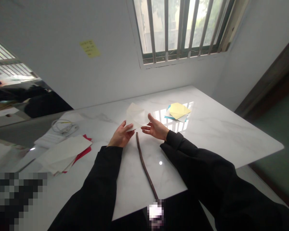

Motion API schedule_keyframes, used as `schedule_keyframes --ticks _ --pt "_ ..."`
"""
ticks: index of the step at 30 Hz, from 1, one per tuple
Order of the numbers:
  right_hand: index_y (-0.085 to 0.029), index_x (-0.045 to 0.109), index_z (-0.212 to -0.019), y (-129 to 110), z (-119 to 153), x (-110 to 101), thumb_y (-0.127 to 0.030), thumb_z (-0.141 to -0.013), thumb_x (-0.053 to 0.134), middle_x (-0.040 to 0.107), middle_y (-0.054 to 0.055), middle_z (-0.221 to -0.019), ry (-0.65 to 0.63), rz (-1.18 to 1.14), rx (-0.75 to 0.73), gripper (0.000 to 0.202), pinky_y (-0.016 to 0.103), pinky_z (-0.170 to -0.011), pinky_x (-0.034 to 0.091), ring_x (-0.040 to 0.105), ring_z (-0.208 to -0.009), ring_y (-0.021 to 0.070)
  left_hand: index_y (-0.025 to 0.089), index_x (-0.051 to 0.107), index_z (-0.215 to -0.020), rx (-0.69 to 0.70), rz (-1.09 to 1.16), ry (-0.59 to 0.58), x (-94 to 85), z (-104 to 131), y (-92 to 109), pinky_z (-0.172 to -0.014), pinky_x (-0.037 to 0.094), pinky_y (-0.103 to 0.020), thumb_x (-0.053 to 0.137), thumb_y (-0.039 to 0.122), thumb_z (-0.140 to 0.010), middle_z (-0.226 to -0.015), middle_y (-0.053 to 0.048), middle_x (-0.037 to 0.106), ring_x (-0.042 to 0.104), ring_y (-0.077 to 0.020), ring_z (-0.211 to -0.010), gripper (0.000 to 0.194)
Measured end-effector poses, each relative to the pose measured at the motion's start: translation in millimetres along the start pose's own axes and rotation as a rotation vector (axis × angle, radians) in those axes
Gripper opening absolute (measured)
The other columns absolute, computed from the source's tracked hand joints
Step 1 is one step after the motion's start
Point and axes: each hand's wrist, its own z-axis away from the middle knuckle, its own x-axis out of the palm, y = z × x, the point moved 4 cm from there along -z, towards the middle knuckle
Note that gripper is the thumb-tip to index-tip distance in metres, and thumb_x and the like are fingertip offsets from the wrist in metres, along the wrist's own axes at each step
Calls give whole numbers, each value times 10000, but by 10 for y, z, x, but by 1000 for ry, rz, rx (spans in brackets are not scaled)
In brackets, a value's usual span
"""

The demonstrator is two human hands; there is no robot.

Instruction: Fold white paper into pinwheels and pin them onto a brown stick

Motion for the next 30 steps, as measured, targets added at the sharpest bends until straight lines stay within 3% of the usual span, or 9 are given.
schedule_keyframes --ticks 2,4,11,14,22,27,30 --pt "-201 698 -941 -35 27 44 -790 -850 629 696 67 -939 -59 -13 20 600 337 -823 575 692 -868 204 221 630 -1110 11 15 3 10 8 14 -631 517 -164 917 244 -672 -1055 -7 729 662 -83 -745 524" --pt "-197 714 -968 -56 35 66 -814 -901 514 711 90 -1009 -86 5 27 652 351 -849 573 690 -886 209 229 635 -1128 18 23 11 14 12 22 -627 514 -163 907 247 -683 -1057 -1 722 648 -77 -729 522" --pt "-225 734 -1005 18 -46 -20 -462 -869 784 706 51 -1042 -26 126 -44 278 285 -804 560 661 -843 152 247 592 -1272 21 -35 23 37 14 14 -617 510 -192 905 243 -650 -982 6 726 645 -94 -705 696" --pt "-238 728 -975 29 -58 -61 -410 -857 787 697 38 -1014 3 186 -47 217 273 -740 540 637 -807 142 234 586 -1283 35 -58 4 52 11 11 -632 516 -208 906 232 -637 -960 -6 728 659 -115 -734 721" --pt "-251 710 -1023 -46 -14 -22 -577 -859 752 690 36 -1029 7 118 -27 367 277 -729 549 645 -822 160 247 588 -1247 58 -13 33 22 -16 12 -611 492 -197 910 225 -629 -968 0 721 645 -110 -732 698" --pt "-262 655 -1119 -84 -29 -99 -753 -852 639 711 56 -1044 102 114 -21 559 320 -747 573 673 -825 187 214 599 -1284 74 -20 52 -33 -43 31 -533 430 -173 912 201 -603 -894 21 679 551 -61 -611 749" --pt "-247 635 -1182 -133 -50 -176 -846 -835 546 721 88 -1062 138 247 -89 698 383 -785 596 705 -864 225 210 608 -1320 46 -88 34 -62 -44 32 -549 445 -181 916 212 -589 -895 8 683 581 -77 -633 794"
